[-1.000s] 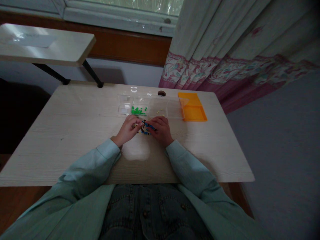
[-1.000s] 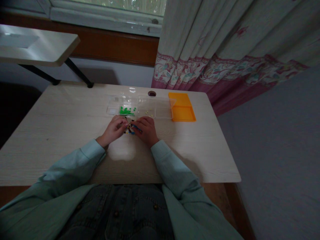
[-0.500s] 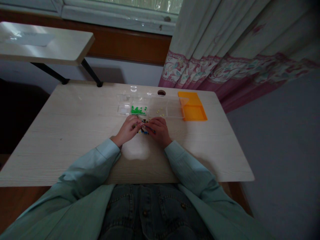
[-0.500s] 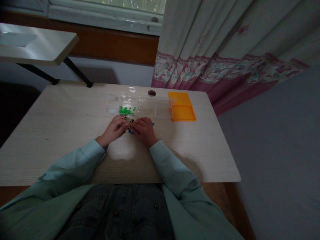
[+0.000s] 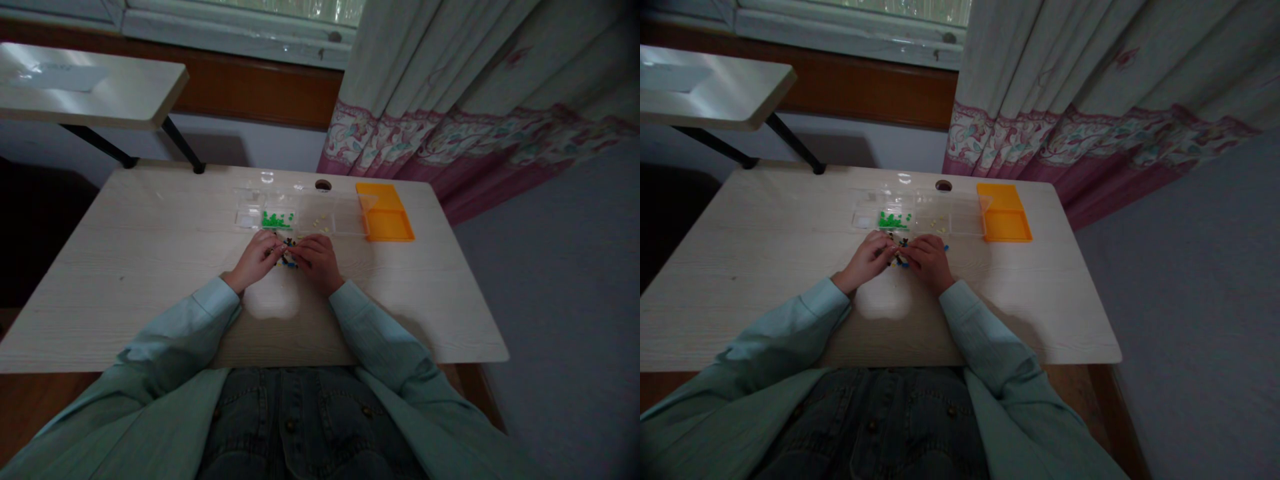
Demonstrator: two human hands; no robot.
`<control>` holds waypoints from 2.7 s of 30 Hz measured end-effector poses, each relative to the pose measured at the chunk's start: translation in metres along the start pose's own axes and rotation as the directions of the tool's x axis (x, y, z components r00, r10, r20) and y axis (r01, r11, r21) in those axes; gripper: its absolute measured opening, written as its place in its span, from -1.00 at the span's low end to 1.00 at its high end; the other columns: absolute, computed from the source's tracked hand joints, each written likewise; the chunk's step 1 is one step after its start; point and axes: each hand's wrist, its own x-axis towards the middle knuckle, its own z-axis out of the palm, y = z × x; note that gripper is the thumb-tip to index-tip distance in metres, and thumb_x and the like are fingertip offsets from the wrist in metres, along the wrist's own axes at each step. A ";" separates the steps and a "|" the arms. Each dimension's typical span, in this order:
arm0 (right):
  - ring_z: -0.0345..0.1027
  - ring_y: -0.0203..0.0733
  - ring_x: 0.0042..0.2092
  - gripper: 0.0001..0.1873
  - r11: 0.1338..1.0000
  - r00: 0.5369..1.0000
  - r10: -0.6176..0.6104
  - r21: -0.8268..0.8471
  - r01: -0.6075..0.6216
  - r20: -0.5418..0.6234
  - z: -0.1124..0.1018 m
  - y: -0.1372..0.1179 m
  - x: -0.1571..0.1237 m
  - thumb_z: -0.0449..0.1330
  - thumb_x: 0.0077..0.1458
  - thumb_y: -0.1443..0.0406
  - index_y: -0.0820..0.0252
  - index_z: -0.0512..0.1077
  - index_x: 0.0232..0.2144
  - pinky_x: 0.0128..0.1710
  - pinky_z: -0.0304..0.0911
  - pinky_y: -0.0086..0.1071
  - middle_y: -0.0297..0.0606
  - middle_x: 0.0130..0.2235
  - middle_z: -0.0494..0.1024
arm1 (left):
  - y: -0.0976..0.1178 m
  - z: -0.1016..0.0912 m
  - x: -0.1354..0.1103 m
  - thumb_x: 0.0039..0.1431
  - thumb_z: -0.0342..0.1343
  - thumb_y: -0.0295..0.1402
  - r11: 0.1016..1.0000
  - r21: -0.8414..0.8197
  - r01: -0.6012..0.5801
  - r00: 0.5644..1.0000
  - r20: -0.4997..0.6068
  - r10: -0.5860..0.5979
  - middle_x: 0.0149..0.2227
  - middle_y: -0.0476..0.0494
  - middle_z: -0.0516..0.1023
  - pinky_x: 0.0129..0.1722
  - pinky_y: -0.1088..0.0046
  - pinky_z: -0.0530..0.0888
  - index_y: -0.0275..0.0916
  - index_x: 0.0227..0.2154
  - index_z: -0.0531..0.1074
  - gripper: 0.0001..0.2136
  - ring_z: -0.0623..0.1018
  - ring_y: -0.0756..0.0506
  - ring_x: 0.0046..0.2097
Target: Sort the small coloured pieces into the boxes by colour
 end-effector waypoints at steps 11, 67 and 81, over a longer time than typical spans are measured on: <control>0.38 -0.17 -0.12 -0.78 0.999 0.998 0.042 -0.032 -0.043 -0.049 -0.004 0.008 -0.001 0.13 0.26 0.23 0.05 0.60 -0.21 0.00 0.25 -0.23 -0.26 -0.26 0.61 | -0.003 0.001 -0.001 0.37 -0.07 -0.12 1.000 -0.009 0.013 1.000 0.001 -0.013 -0.35 -0.15 0.45 -0.15 0.31 0.38 -0.23 -0.35 0.49 -0.65 0.42 -0.10 -0.22; 0.19 0.03 0.09 -0.74 0.863 0.878 0.396 -0.218 -0.456 -0.268 -0.028 0.052 0.001 0.08 0.25 0.24 0.10 0.58 -0.23 0.16 0.08 0.02 -0.10 -0.09 0.51 | 0.019 -0.030 -0.001 0.10 0.28 -0.13 0.984 0.016 -0.179 0.844 0.517 0.145 -0.11 -0.17 0.44 0.08 0.21 0.33 -0.14 -0.27 0.57 -0.77 0.38 -0.22 0.03; 0.22 0.00 0.06 -0.72 0.861 0.878 0.421 -0.202 -0.466 -0.230 -0.027 0.054 0.000 0.06 0.27 0.23 0.13 0.57 -0.21 0.13 0.09 -0.01 -0.10 -0.09 0.50 | 0.006 -0.022 -0.001 0.26 0.11 -0.20 0.963 0.157 -0.221 0.912 0.383 0.147 -0.17 -0.20 0.43 -0.07 0.26 0.35 -0.14 -0.30 0.57 -0.81 0.40 -0.18 -0.08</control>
